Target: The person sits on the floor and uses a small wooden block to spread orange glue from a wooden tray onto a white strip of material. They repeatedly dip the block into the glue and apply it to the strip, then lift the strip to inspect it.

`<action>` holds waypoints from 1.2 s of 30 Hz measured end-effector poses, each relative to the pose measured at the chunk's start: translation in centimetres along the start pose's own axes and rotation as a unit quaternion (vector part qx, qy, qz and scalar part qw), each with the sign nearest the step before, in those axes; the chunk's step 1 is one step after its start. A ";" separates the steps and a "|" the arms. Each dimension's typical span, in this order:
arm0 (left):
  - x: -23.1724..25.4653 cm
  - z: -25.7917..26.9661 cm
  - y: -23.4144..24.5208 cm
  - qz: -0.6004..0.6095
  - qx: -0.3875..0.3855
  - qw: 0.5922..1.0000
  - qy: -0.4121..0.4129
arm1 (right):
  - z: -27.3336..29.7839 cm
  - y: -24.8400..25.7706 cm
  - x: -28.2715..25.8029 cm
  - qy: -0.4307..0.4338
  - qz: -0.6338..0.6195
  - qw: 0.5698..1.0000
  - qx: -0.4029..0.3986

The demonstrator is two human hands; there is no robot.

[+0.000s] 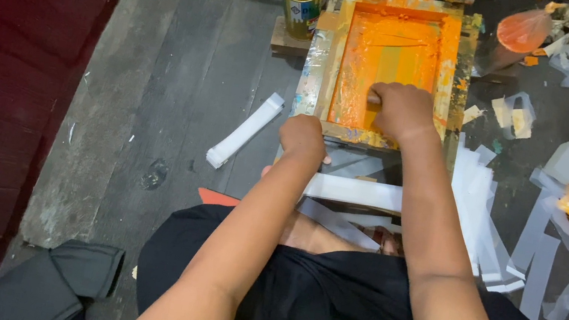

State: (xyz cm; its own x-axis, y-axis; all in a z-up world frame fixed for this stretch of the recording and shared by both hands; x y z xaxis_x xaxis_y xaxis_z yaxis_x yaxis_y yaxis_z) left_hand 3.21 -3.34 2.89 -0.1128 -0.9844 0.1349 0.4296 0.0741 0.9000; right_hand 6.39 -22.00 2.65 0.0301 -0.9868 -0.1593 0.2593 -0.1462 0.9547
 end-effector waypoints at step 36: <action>-0.2 -0.3 -0.1 -0.022 0.002 1.000 -0.002 | 0.6 2.4 -1.5 0.003 -0.049 0.999 0.010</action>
State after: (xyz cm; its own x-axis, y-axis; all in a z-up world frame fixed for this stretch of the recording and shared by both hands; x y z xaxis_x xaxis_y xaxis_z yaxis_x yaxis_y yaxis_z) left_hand 3.43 -3.19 2.69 -0.1347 -0.9861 0.0968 0.4207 0.0316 0.9066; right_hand 6.35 -20.89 5.31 0.0113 -0.9671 -0.2540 0.2426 -0.2438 0.9390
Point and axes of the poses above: each hand's wrist, its own z-axis away from the middle knuckle, its own y-axis out of the back of the hand, x = y × z, the point moved 2 cm from there along -z, towards the middle knuckle, and after that the axes turned 3 degrees about -x, right-handed, at the moved point
